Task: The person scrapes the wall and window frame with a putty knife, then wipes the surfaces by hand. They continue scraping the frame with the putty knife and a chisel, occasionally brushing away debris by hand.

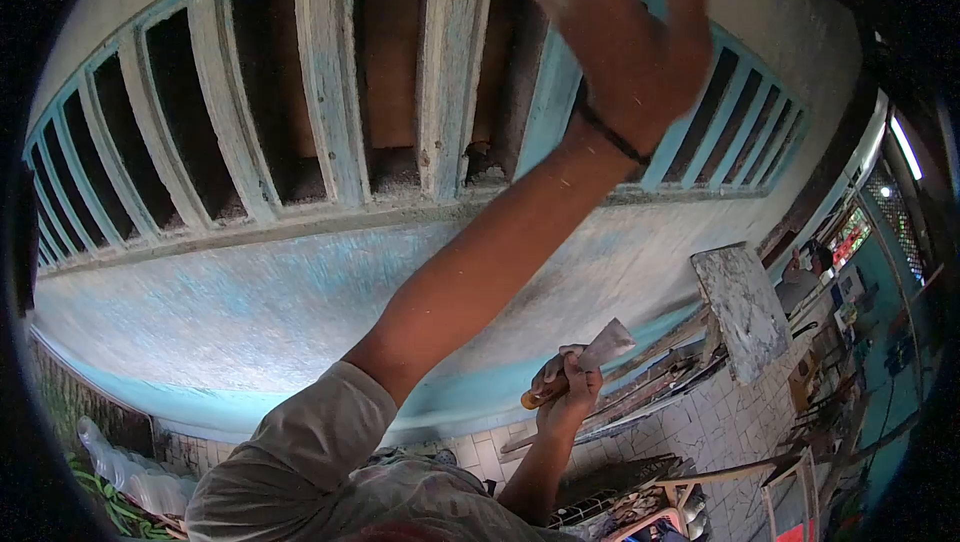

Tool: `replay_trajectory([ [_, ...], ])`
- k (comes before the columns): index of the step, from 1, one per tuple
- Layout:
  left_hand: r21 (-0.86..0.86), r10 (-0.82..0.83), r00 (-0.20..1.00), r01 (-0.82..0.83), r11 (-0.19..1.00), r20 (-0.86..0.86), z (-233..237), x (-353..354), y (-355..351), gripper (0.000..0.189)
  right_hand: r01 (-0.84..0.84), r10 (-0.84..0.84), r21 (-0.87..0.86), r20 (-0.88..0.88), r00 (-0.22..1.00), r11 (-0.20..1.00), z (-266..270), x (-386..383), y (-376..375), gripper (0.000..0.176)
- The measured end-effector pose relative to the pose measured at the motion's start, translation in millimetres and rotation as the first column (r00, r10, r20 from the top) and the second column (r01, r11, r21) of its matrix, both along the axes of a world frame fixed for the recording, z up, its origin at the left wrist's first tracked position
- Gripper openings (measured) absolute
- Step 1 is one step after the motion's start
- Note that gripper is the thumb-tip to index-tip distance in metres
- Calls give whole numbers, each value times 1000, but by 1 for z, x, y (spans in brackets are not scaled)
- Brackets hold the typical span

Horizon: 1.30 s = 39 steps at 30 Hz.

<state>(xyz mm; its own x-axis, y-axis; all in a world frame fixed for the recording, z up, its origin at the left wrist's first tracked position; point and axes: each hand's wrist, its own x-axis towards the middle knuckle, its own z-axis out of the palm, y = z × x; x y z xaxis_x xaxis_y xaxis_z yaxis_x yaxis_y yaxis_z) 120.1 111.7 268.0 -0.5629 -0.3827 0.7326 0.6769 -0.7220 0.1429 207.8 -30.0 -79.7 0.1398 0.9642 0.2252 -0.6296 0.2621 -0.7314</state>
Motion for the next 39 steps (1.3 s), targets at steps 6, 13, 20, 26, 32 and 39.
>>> replay_trajectory([
  [6,-543,-768,491,544,640,-412,-52,-17,-7,71,20,-20,-15,-6,1000,1000,-8,7,2,15],
  [13,133,-321,946,323,937,-33,-55,-76,-33,55,-12,12,-6,-37,999,1000,-13,6,8,12],
  [20,-325,-176,984,173,930,21,-29,-102,-30,89,-71,71,2,-40,997,997,-11,-4,12,11],
  [26,-234,329,878,-421,876,-348,-62,-123,-62,39,-68,68,-19,21,997,998,-10,-10,17,12],
  [32,-289,-35,832,-153,945,-554,-72,-170,-74,55,-83,87,-71,59,994,994,-6,-19,26,15],
  [39,-395,130,520,-768,505,-844,-118,-147,-104,73,-110,111,-24,19,994,994,-4,-16,16,13],
])
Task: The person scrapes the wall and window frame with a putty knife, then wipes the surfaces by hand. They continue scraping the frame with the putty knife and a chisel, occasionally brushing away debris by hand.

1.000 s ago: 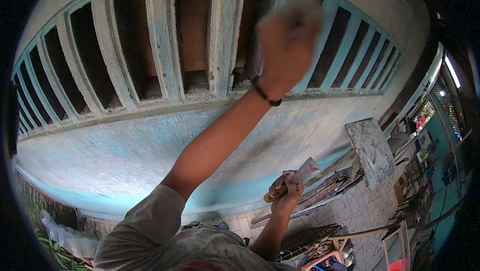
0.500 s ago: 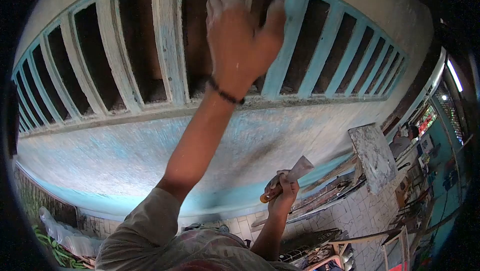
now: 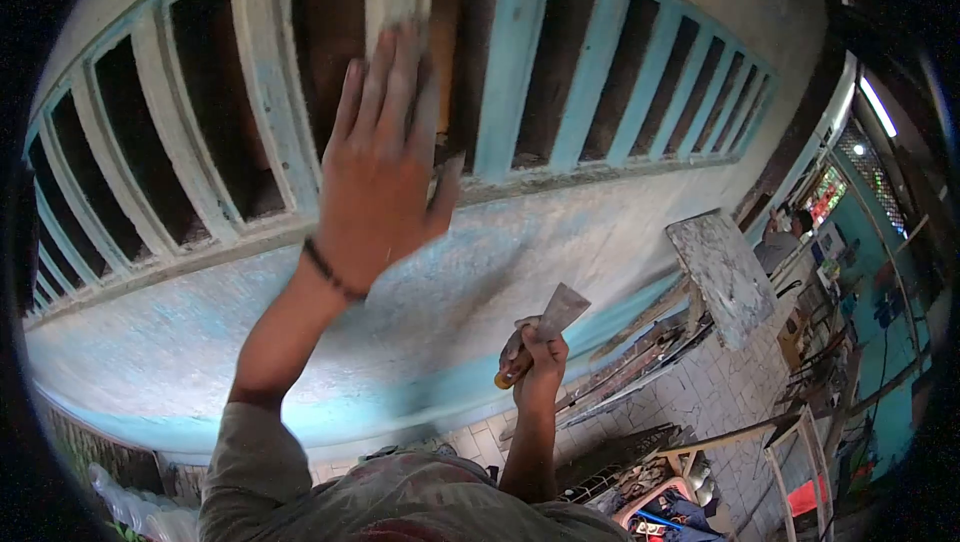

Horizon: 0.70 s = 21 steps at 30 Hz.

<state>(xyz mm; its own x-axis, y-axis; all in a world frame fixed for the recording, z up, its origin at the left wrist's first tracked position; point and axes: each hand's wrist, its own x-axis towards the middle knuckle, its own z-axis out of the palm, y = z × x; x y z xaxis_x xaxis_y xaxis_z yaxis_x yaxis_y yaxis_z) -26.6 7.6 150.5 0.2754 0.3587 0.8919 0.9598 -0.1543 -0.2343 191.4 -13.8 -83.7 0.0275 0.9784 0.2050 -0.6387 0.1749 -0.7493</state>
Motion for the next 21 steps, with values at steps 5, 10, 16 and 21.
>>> replay_trajectory([
  [5,-748,-105,993,115,654,61,41,22,-48,62,-165,175,-160,55,983,973,-14,16,3,40],
  [10,140,-37,938,90,986,-344,58,18,39,64,-156,157,-23,35,987,987,-9,7,6,39],
  [16,17,24,820,-18,1000,-573,17,0,73,67,138,-160,138,168,973,981,2,1,0,35],
  [21,-505,-305,852,55,861,-427,-71,2,23,58,194,-209,150,89,974,969,-1,15,-13,42],
])
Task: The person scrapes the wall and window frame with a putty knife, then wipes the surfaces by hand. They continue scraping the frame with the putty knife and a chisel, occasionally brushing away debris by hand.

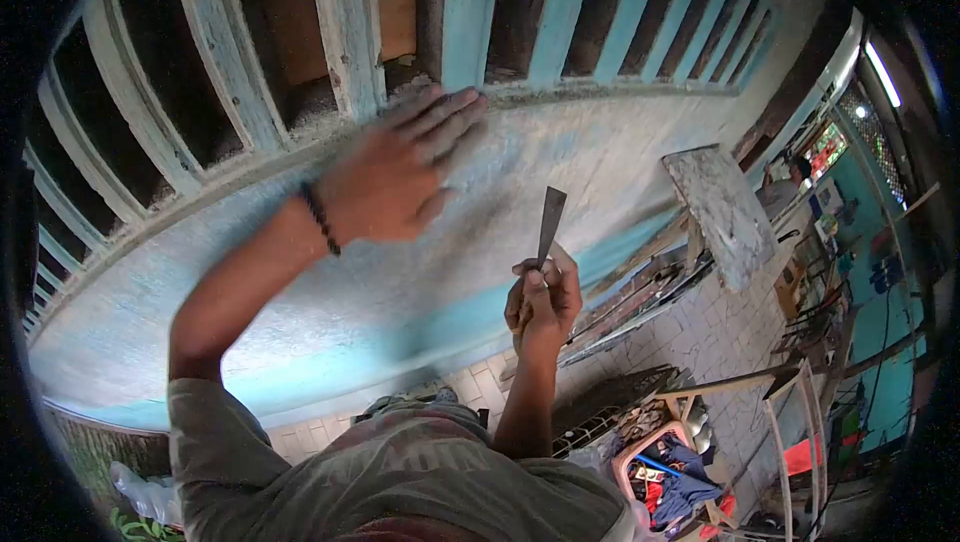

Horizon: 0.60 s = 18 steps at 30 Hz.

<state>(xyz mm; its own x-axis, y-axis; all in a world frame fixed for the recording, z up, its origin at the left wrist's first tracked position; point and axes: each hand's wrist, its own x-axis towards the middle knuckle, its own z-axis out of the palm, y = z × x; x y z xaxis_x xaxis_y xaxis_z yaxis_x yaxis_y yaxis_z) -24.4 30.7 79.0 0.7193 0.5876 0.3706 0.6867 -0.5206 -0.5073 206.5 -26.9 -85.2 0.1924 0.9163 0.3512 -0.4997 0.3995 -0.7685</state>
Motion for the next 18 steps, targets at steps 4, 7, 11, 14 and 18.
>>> replay_trajectory([
  [4,-179,-149,938,212,961,313,1,-12,-26,36,-30,29,27,41,999,999,0,0,2,45],
  [7,-21,-288,830,339,941,478,-1,-30,-26,20,172,-236,220,314,919,960,12,-17,4,46],
  [11,141,-316,770,287,947,554,8,-43,-24,17,184,-592,674,445,672,716,50,-31,30,39],
  [14,257,-319,759,205,944,567,11,-37,-20,22,196,-611,663,480,629,723,79,-51,40,36],
  [18,373,-309,850,146,916,425,17,-20,-11,34,208,-627,658,500,597,723,96,-71,55,35],
])
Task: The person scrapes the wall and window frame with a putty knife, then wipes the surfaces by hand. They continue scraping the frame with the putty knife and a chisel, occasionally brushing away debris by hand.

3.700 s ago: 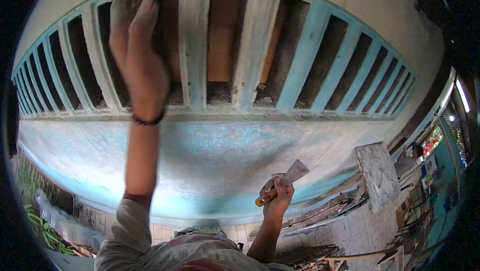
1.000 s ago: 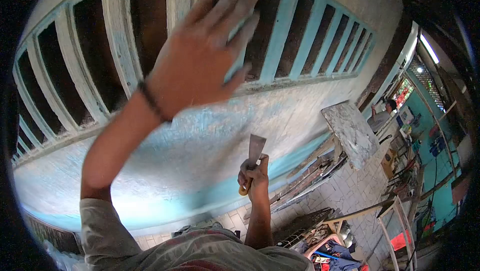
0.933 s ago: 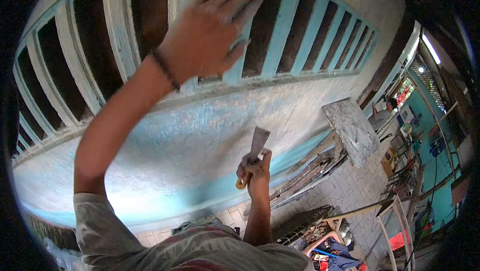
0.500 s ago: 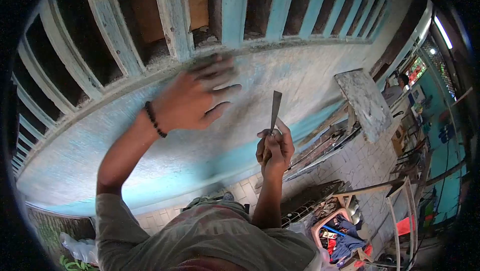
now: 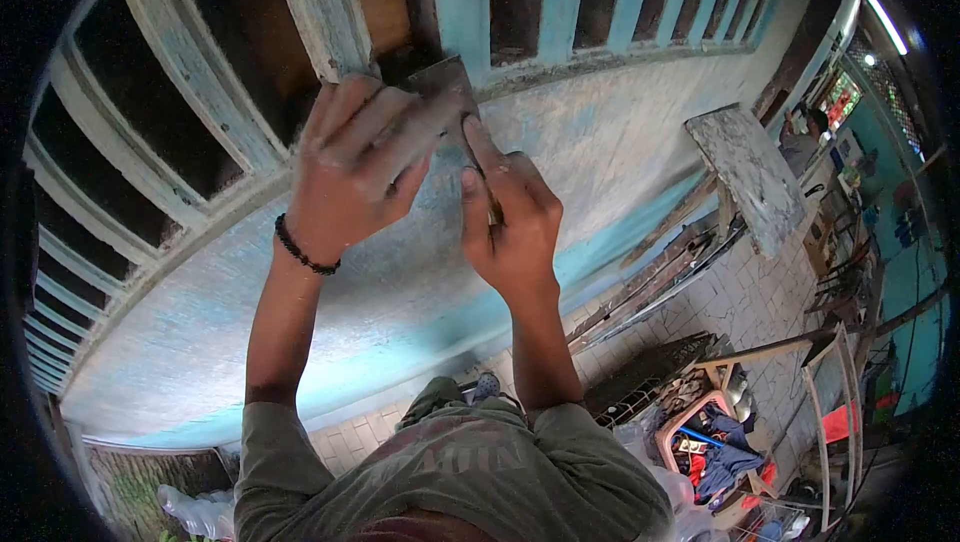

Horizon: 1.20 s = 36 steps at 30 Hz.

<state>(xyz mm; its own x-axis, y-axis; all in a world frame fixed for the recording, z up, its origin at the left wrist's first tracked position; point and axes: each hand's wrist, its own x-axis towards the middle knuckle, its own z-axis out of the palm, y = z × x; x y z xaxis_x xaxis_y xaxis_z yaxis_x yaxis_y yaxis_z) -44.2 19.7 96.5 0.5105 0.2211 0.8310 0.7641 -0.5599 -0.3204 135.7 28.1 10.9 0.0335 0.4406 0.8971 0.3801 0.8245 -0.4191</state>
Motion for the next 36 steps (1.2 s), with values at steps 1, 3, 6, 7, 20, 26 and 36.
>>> replay_trajectory([
  [1,18,40,997,-39,999,-63,1,1,1,39,13,-13,-23,8,1000,1000,1,-3,4,35],
  [3,7,145,985,-145,989,-93,-10,2,7,46,30,-29,-65,20,999,997,-4,-5,7,38],
  [6,2,186,977,-187,982,-105,-16,1,16,45,72,-69,-76,43,997,994,-11,-7,10,42],
  [7,-20,174,981,-176,984,-82,-16,0,17,45,75,-73,-70,31,997,995,-11,-10,12,42],
  [20,-113,100,995,-97,989,25,-14,3,12,49,85,-88,-68,-45,995,994,-6,-29,9,40],
  [26,-75,86,995,-82,994,45,-17,4,16,54,107,-109,-29,-67,992,994,-1,-35,14,40],
  [36,-43,27,988,-21,999,150,-17,4,16,48,110,-111,-18,-58,992,994,-4,-34,16,43],
])
